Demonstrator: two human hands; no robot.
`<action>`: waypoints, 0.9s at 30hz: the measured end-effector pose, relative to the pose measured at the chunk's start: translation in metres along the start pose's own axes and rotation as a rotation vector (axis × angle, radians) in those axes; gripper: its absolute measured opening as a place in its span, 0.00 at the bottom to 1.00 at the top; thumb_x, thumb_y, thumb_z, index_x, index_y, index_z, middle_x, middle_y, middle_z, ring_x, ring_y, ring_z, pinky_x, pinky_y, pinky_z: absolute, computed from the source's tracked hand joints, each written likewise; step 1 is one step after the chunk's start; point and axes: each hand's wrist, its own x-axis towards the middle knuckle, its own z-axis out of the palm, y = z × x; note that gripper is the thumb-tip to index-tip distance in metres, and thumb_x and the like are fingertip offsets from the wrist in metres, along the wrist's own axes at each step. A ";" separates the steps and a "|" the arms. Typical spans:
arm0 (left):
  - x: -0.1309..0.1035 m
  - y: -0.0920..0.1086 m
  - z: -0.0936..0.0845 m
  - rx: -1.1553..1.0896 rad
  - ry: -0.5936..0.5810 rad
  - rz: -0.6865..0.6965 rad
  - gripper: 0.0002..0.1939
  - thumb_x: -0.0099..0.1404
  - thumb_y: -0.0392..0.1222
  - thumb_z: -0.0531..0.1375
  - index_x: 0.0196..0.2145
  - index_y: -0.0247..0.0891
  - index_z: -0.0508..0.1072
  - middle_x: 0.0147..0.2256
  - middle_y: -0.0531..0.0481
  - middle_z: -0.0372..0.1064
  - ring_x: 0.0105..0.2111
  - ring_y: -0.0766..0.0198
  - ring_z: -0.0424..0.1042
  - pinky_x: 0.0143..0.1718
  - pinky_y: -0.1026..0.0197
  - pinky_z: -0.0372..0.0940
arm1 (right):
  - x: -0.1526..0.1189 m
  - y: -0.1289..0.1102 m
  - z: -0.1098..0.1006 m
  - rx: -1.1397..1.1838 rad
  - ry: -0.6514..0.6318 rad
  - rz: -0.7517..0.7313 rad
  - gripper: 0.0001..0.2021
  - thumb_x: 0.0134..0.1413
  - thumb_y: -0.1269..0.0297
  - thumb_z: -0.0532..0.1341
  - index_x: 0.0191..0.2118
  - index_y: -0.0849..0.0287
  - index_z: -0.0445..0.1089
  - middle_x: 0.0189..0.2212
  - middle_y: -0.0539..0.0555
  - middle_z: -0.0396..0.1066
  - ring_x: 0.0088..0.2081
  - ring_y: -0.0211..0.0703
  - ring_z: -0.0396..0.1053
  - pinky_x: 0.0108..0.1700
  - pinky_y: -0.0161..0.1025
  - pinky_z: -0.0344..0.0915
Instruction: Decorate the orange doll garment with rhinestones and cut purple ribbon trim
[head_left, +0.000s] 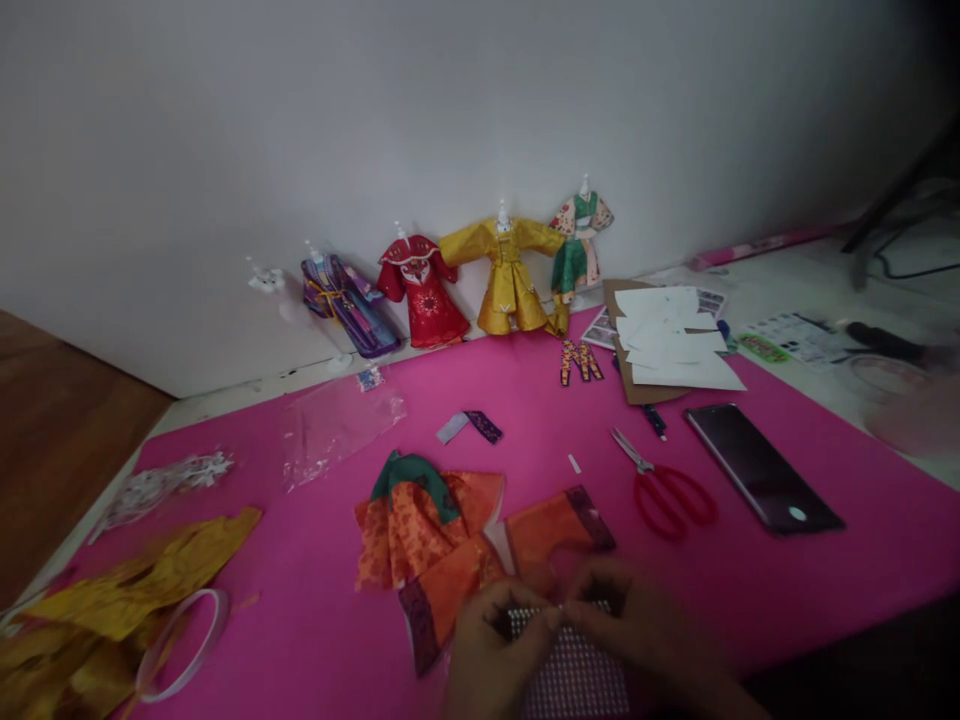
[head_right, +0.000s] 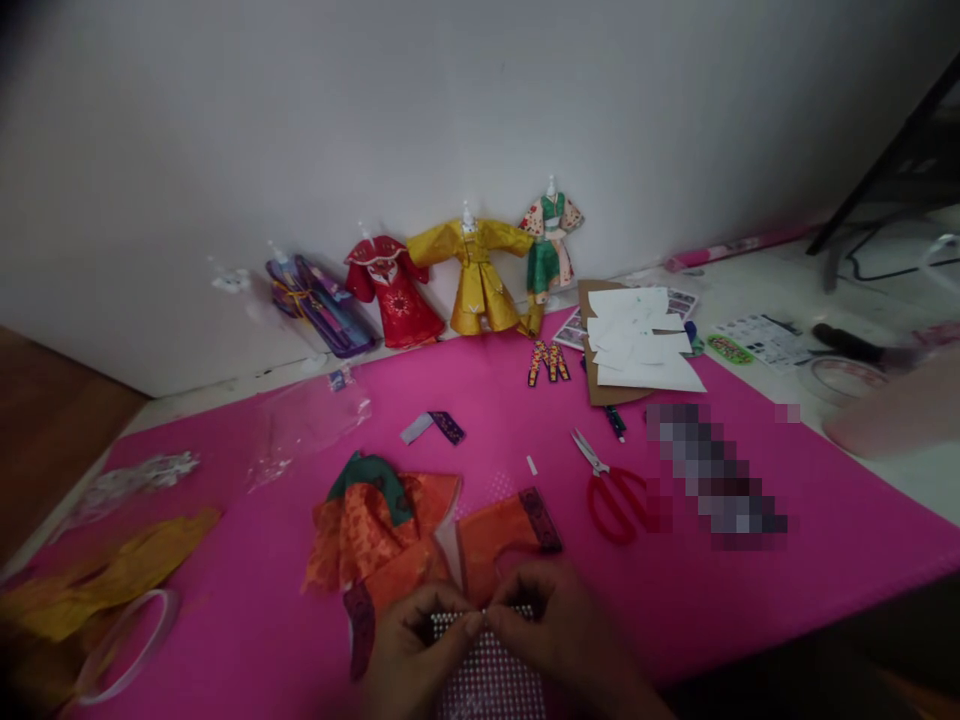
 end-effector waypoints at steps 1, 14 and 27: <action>0.000 0.000 0.000 -0.016 -0.009 -0.001 0.08 0.52 0.42 0.65 0.19 0.38 0.73 0.18 0.57 0.63 0.21 0.67 0.58 0.26 0.65 0.55 | 0.000 0.000 0.000 -0.002 0.003 -0.001 0.04 0.41 0.65 0.63 0.20 0.56 0.72 0.20 0.48 0.71 0.26 0.41 0.67 0.29 0.35 0.62; 0.003 -0.009 -0.009 -0.136 -0.080 -0.093 0.14 0.53 0.48 0.66 0.21 0.37 0.69 0.18 0.58 0.59 0.20 0.70 0.55 0.24 0.66 0.50 | -0.001 0.008 -0.005 0.102 -0.031 -0.010 0.06 0.42 0.61 0.66 0.23 0.58 0.73 0.19 0.47 0.68 0.24 0.38 0.63 0.27 0.34 0.58; 0.004 -0.016 0.001 0.043 0.002 0.048 0.10 0.52 0.42 0.62 0.18 0.39 0.68 0.17 0.57 0.57 0.20 0.68 0.54 0.24 0.65 0.52 | 0.003 0.019 -0.001 0.004 -0.005 -0.024 0.06 0.43 0.61 0.66 0.21 0.55 0.76 0.21 0.50 0.76 0.28 0.45 0.72 0.31 0.36 0.66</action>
